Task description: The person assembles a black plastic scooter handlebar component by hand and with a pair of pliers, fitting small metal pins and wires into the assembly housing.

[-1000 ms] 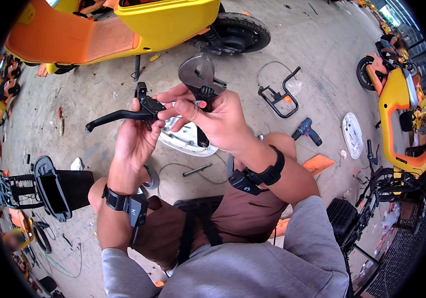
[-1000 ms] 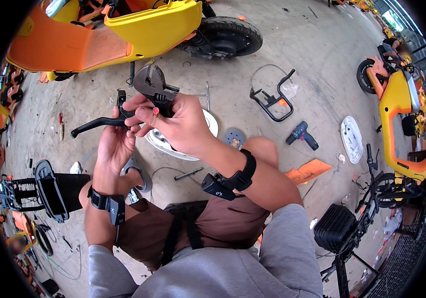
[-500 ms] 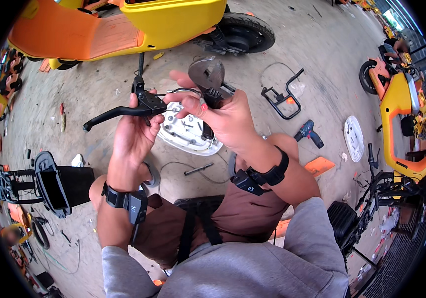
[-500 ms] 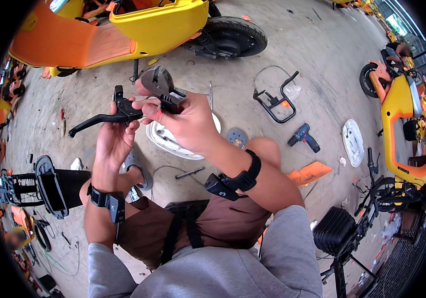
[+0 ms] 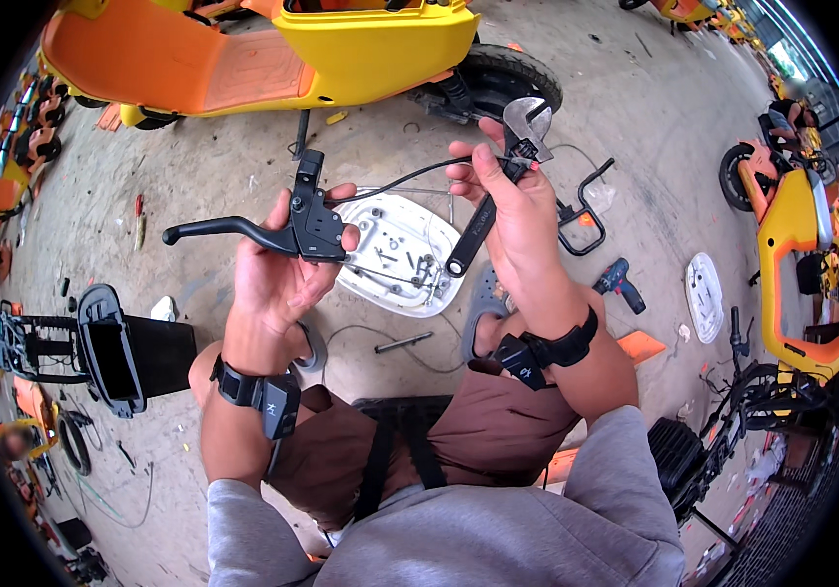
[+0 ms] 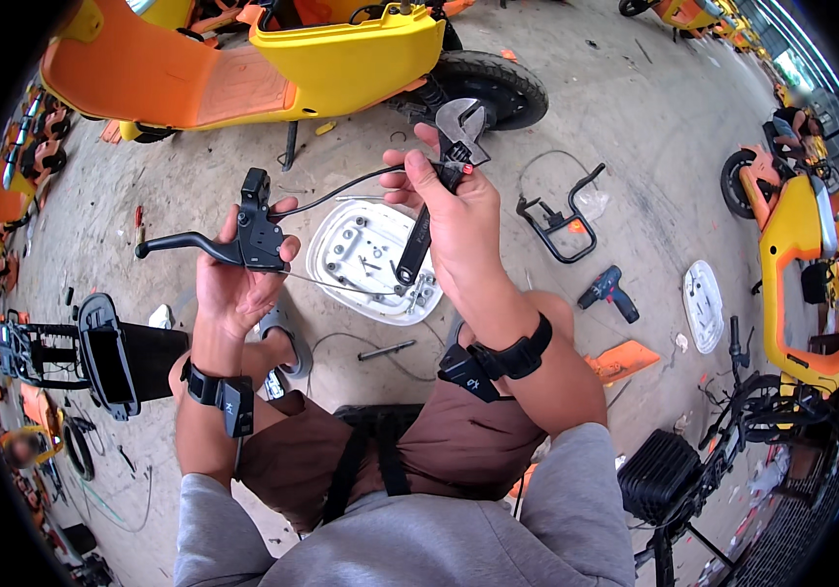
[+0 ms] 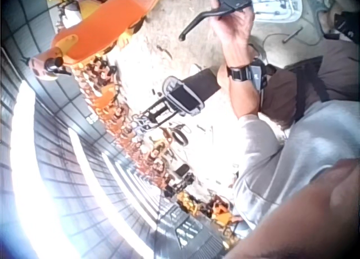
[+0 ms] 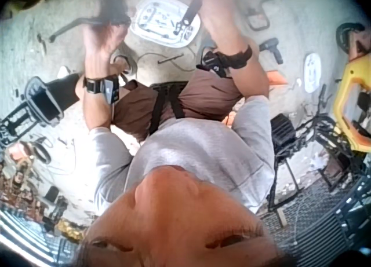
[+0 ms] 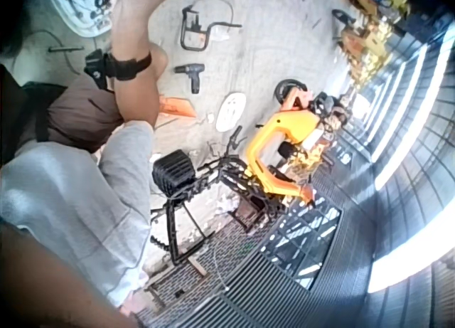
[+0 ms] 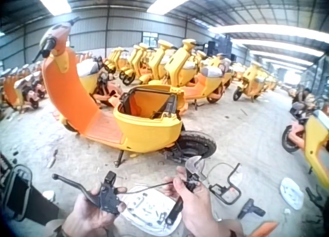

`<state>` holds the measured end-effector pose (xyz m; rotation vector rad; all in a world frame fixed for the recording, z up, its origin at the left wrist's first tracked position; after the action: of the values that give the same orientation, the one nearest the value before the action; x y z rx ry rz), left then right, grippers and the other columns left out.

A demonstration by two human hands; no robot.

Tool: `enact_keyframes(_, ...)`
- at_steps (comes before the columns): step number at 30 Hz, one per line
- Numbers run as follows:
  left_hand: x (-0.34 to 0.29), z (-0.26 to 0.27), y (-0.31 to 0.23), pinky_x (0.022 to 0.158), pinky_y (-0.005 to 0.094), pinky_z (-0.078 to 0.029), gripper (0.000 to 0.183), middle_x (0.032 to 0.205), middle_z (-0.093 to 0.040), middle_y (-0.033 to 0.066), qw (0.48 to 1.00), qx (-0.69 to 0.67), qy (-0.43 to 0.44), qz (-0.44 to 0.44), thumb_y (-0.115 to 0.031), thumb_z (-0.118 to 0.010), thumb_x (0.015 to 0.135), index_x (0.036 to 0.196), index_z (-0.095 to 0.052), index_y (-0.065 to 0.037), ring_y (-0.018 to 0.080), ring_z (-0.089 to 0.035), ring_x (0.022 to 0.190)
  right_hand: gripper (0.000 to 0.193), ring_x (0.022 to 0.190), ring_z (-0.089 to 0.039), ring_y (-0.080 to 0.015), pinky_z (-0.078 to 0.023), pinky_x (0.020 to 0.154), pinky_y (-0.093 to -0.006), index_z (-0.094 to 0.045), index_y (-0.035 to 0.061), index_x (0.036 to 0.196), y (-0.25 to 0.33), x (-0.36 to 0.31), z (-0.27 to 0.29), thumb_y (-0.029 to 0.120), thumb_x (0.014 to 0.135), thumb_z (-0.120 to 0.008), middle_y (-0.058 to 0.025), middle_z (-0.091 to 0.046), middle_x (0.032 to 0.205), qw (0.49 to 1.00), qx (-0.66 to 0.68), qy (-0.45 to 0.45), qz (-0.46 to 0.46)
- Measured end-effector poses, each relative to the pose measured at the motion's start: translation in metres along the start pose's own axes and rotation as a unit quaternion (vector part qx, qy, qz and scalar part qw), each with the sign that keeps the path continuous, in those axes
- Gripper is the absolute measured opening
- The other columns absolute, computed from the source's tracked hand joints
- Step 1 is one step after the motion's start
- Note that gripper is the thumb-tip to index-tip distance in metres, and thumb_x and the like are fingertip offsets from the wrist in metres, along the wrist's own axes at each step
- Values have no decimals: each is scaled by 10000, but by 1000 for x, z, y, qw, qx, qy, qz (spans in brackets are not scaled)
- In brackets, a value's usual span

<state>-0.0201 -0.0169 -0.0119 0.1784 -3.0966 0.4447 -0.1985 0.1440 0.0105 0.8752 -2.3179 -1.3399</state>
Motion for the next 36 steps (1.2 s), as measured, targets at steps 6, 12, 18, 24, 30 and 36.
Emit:
enact_keyframes(6, 3, -5, 3, 368, 241, -448, 613, 1034, -594, 349, 992, 76, -100, -27, -401, -348, 1039, 1416, -303, 80, 240, -560, 467, 419, 820, -648, -142, -506, 670, -262, -512, 53, 1303, -6, 7, 4, 197, 939, -661, -115, -671, 1087, 999, 41, -13, -1)
enact_keyframes(12, 4, 19, -12, 417, 189, -417, 535, 1236, -557, 288, 974, 125, -152, -114, -376, -416, 1040, 1398, -369, 19, 165, -521, 598, 432, 635, -485, -66, -419, 584, -227, -601, -23, 1205, -29, 5, 5, 111, 827, -763, 17, -556, 794, 987, -126, -83, 49)
enact_keyframes(18, 8, 15, -12, 543, 213, -501, 494, 1239, -575, 238, 926, 182, -280, -178, -370, -425, 1040, 1342, -433, 21, 167, -575, 696, 419, 654, -474, -48, -400, 575, -244, -564, -56, 1207, -16, 7, 8, 76, 822, -665, 37, -508, 752, 992, -77, -81, 53)
enact_keyframes(24, 1, 26, -14, 635, 229, -563, 435, 1175, -613, 211, 938, 182, -266, -128, -347, -400, 1049, 1280, -476, 13, 177, -631, 735, 457, 511, -391, -22, -291, 465, -213, -504, -35, 1295, -10, -28, -20, 127, 878, -599, 64, -446, 634, 986, -47, 96, -125)
enact_keyframes(30, -11, 54, -40, 562, 232, -461, 476, 1322, -492, 257, 963, 102, -243, -59, -305, -397, 1051, 1371, -392, 47, 214, -552, 782, 303, 597, -553, -251, -413, 565, -382, -478, -68, 993, 38, -88, -81, 133, 806, -607, -116, -539, 659, 931, -65, 334, -134)
enact_keyframes(36, 2, 22, -17, 564, 222, -444, 477, 1311, -491, 272, 960, 108, -249, -75, -301, -384, 1054, 1370, -385, 55, 196, -533, 769, 262, 561, -561, -296, -470, 670, -437, -500, -14, 877, 71, -88, -91, 144, 713, -629, -136, -545, 619, 816, -17, 523, -244)
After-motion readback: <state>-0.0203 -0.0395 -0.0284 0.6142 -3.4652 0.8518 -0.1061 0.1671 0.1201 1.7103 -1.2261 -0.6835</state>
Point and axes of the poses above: each hand's wrist, its own x-axis towards the middle knuckle, its own z-axis out of the back of the hand, y = z × x, the point moved 1 cm from there along x, towards the middle knuckle
